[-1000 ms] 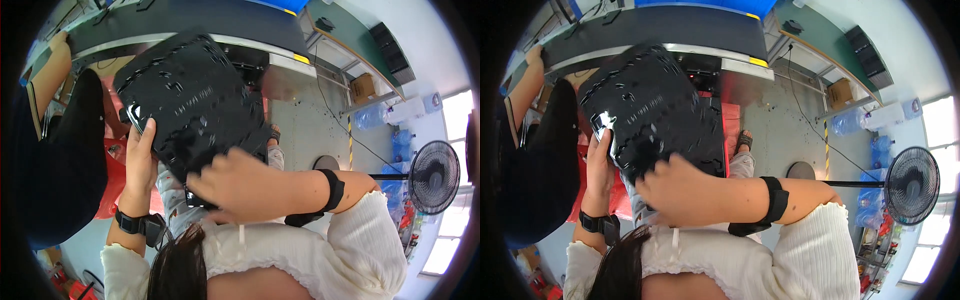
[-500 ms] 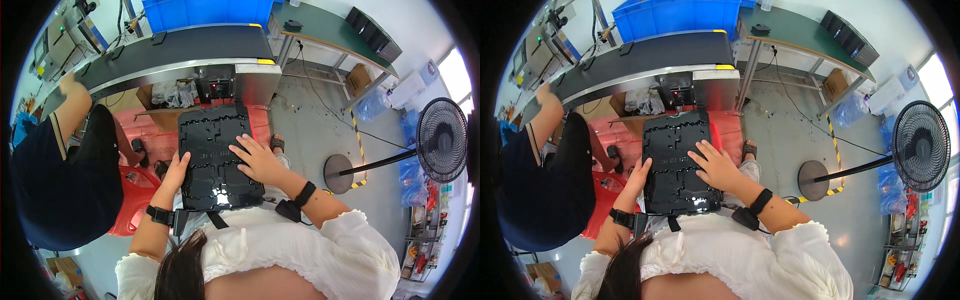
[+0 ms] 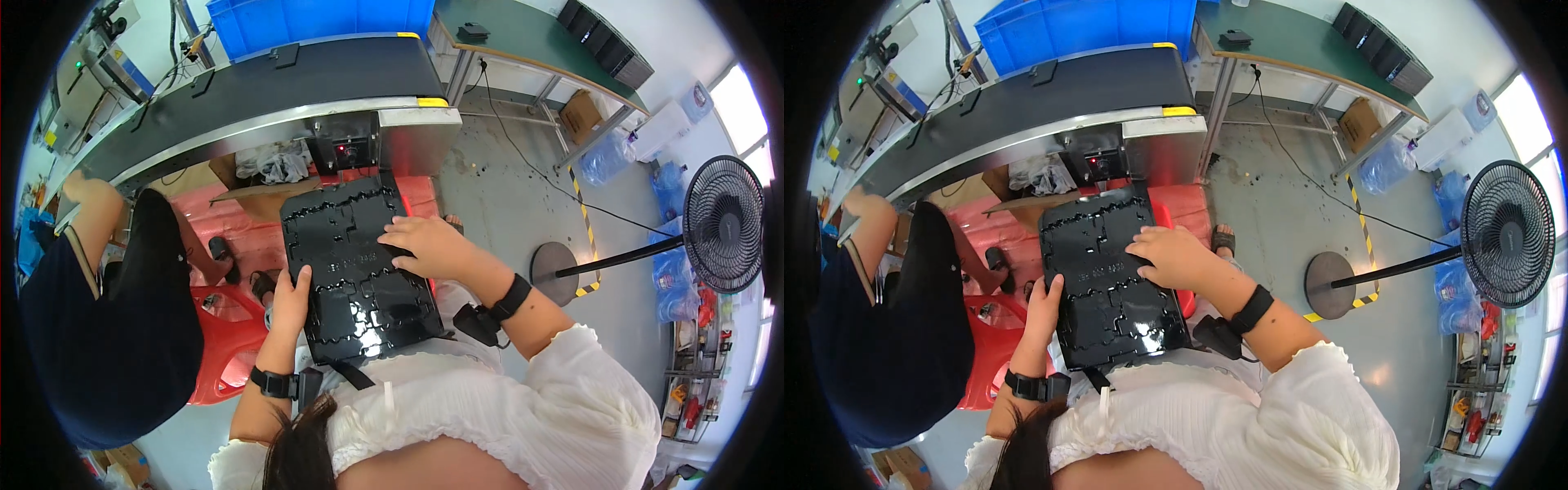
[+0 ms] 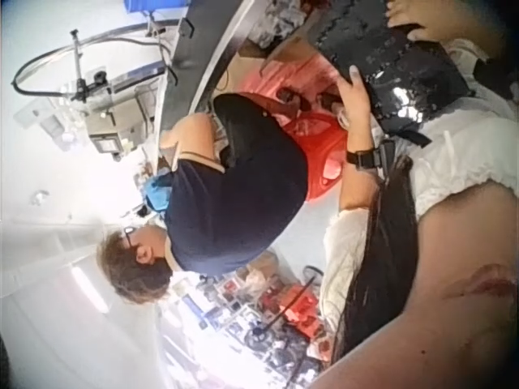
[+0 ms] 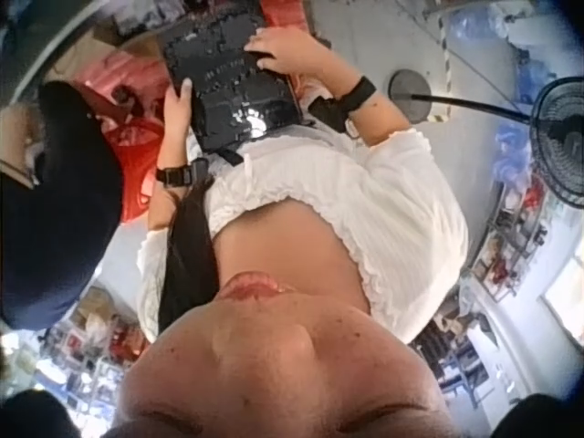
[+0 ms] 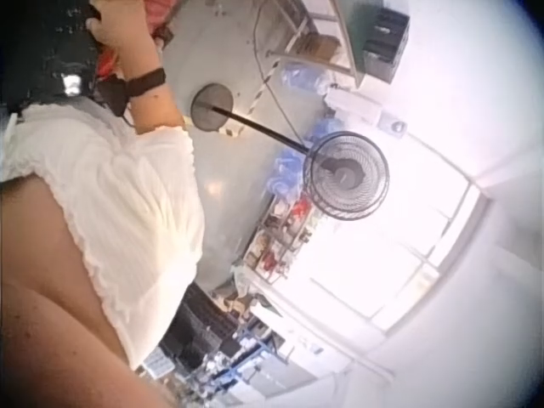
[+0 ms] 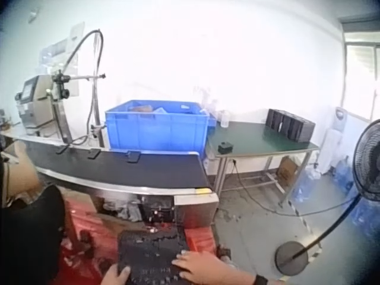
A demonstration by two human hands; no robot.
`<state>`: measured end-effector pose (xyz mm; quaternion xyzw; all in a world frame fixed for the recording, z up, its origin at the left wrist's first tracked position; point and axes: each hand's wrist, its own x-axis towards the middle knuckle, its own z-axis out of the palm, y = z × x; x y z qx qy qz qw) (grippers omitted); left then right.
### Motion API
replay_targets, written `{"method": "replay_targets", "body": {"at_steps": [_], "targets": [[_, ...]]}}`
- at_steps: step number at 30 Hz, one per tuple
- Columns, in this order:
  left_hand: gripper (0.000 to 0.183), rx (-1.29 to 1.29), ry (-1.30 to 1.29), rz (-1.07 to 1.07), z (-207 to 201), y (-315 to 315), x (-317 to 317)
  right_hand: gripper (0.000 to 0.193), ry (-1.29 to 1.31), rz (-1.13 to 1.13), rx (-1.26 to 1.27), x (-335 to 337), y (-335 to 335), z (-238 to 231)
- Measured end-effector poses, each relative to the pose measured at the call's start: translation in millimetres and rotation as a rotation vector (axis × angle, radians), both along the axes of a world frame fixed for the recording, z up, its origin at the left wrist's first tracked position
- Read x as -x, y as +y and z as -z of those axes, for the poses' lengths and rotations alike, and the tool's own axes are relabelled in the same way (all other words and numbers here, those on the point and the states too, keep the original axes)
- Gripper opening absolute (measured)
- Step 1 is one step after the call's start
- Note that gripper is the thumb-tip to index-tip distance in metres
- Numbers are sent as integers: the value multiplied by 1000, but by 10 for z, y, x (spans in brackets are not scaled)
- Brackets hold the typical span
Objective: The recorder is assembling black plastic electronic components by placing them on a red surface and attaching them to a conveyor belt system.
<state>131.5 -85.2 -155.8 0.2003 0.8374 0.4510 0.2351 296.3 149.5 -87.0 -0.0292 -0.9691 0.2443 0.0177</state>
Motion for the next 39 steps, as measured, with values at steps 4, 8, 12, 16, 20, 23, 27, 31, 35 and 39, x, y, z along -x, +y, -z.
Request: {"method": "replay_targets", "body": {"at_steps": [4,8,12,16,20,23,27,31,35,39], "targets": [[40,-68,101,49,-128,84,-1,40,-215,-74,30,156,109,-345],[34,180,220,191,-210,-54,165,29,177,-188,154,791,370,-949],[40,391,180,407,-1050,104,525,30,568,-220,-224,1868,883,-1363],[31,-2,560,464,-1688,686,988,54,210,180,-562,2706,1751,-1401],[33,-175,1010,487,-1924,1400,1761,58,-327,330,-461,2732,1995,-1418],[48,-35,1205,379,-1690,1979,2557,45,-296,350,-472,2594,1916,-1468],[60,457,939,567,-1474,2632,3117,20,470,61,-572,2149,1860,-1400],[61,273,677,719,-1646,2642,2973,32,376,25,252,1377,995,-1443],[58,360,1157,577,-1606,2540,2557,33,168,-122,474,955,549,-625],[54,110,1264,543,-1592,1949,2048,42,274,102,-476,619,110,61]]}}
